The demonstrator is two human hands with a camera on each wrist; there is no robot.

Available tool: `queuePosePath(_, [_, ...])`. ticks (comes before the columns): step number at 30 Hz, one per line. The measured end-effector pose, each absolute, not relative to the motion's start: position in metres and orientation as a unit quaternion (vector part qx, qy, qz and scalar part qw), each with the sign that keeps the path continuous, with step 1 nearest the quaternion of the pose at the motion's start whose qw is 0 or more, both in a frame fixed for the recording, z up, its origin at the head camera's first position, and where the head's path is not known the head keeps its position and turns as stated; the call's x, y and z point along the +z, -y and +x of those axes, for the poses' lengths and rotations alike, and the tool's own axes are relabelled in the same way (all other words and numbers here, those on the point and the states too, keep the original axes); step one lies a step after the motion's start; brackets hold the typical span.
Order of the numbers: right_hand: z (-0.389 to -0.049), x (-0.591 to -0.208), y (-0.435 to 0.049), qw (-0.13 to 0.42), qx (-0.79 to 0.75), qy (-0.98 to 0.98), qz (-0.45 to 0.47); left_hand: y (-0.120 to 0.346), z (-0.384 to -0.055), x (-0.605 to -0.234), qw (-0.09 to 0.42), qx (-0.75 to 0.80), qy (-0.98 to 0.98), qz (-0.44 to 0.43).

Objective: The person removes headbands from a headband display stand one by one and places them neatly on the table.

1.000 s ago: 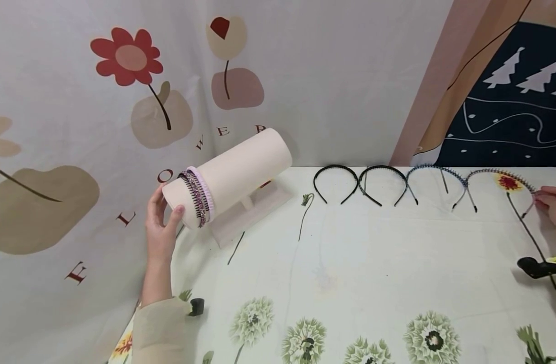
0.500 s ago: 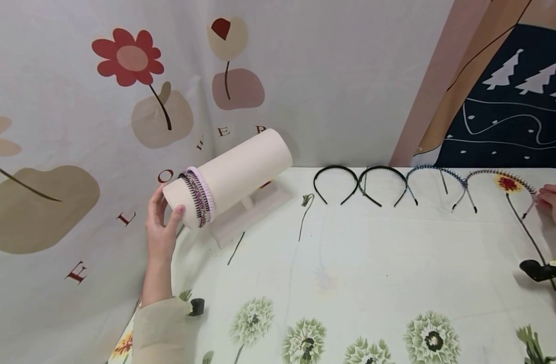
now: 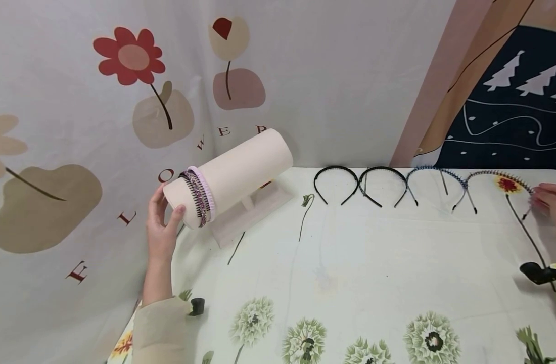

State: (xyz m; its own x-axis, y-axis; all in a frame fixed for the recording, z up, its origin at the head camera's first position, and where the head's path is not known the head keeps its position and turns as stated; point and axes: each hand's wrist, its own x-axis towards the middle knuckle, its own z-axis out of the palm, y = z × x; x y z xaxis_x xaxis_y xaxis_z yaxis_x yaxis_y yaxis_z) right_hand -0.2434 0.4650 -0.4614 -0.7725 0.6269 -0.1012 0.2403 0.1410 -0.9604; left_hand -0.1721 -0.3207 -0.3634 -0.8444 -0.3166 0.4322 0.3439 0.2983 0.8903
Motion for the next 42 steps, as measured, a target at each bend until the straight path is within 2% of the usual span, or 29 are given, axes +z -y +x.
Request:
queuePosePath(15, [-0.241,-0.451,-0.446,0.110,0.617,0.726,-0.283,0.320,-0.171,-0.363,0.278,-0.586,0.761,-0.004])
queuePosePath(24, [-0.243,-0.456,-0.438,0.112,0.625,0.732,-0.249,0.320,-0.173,-0.363,0.280,-0.586,0.760,-0.004])
queuePosePath(33, [-0.231,-0.434,-0.410,0.107,0.639,0.724,-0.238,0.321,-0.173,-0.363,0.278,-0.591,0.758,-0.002])
queuePosePath(42, [-0.222,-0.424,-0.391,0.110,0.705,0.678,-0.178,0.321,-0.172,-0.363,0.276,-0.590,0.759,0.002])
